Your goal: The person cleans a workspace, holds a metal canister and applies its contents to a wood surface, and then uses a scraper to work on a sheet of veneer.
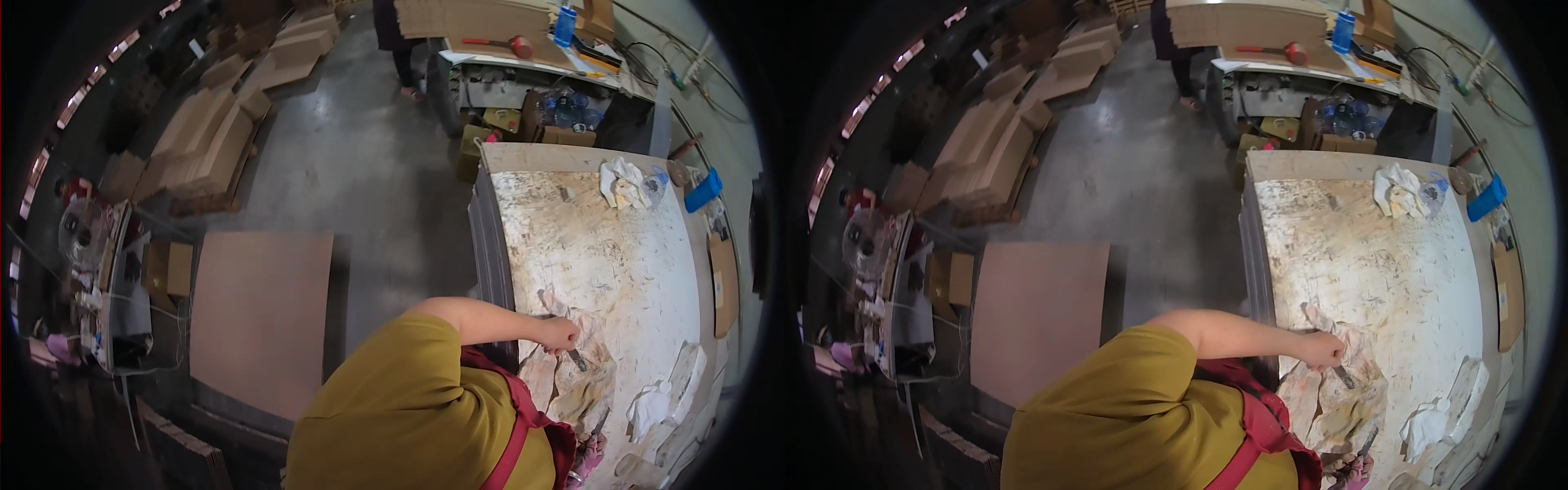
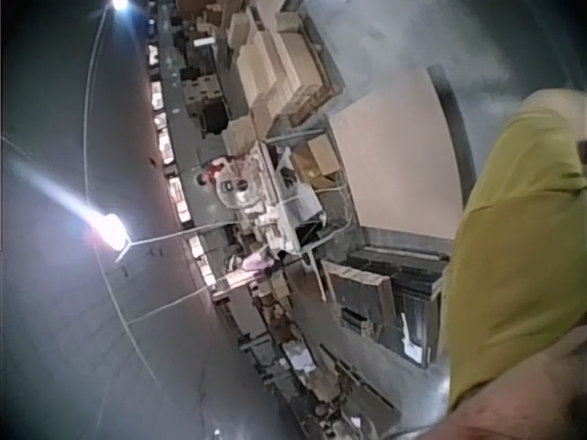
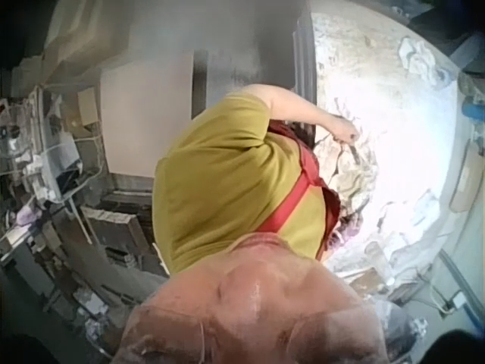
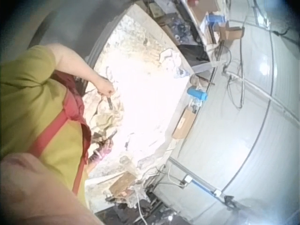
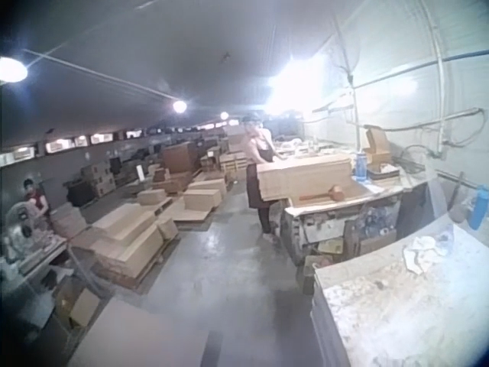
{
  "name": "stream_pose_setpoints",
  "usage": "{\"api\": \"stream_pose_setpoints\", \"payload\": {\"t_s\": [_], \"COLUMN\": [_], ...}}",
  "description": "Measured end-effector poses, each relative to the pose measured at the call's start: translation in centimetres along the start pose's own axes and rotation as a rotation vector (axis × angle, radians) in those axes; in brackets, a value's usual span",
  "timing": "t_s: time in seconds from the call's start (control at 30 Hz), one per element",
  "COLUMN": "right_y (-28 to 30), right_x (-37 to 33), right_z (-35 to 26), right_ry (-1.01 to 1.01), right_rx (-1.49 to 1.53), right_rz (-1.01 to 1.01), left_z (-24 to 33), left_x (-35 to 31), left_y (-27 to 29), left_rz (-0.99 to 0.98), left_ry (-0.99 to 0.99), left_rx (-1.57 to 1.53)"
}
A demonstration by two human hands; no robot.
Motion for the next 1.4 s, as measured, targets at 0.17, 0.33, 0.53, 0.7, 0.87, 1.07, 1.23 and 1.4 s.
{"api": "stream_pose_setpoints", "payload": {"t_s": [0.17, 0.33, 0.53, 0.7, 0.87, 1.07, 1.23, 1.4], "right_y": [-0.6, -1.7, -1.3, -2.4, -8.1, -0.3, -4.4, 1.0], "right_x": [-0.4, -2.6, -7.8, -12.5, -9.2, -17.7, -11.2, -7.2], "right_z": [-1.7, -1.9, -5.3, -5.2, 7.9, 7.0, 11.6, 16.4], "right_ry": [-0.014, -0.021, 0.054, 0.287, -0.478, -0.08, -0.419, -0.018], "right_rx": [-0.052, -0.07, -0.28, -0.186, 1.643, 0.763, 1.211, 0.929], "right_rz": [-0.049, -0.105, 0.05, 0.129, -0.543, 0.806, 0.064, 0.518], "left_z": [-0.1, 1.5, -1.4, -1.9, -3.6, -6.7, -6.2, -5.7], "left_x": [-0.8, -2.7, 1.0, -0.1, 6.4, 8.1, 6.1, 5.6], "left_y": [-0.3, 0.7, -0.9, -0.9, -1.7, -0.4, -3.4, -6.0], "left_rz": [0.041, 0.069, -0.008, -0.155, -0.358, -0.477, -0.49, -0.518], "left_ry": [-0.054, -0.033, -0.204, 0.296, 0.113, 0.339, 0.312, 0.286], "left_rx": [0.015, 0.085, 0.386, -0.002, 0.133, 0.277, 0.377, 0.383]}}
Point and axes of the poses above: each hand's wrist, its own x-axis towards the middle knuckle, its own y-axis out of the back of the hand, z = x × y, the point moved 10 cm from there along x, towards the middle knuckle, and after that the axes turned 7 degrees about z, right-handed, at the moved point
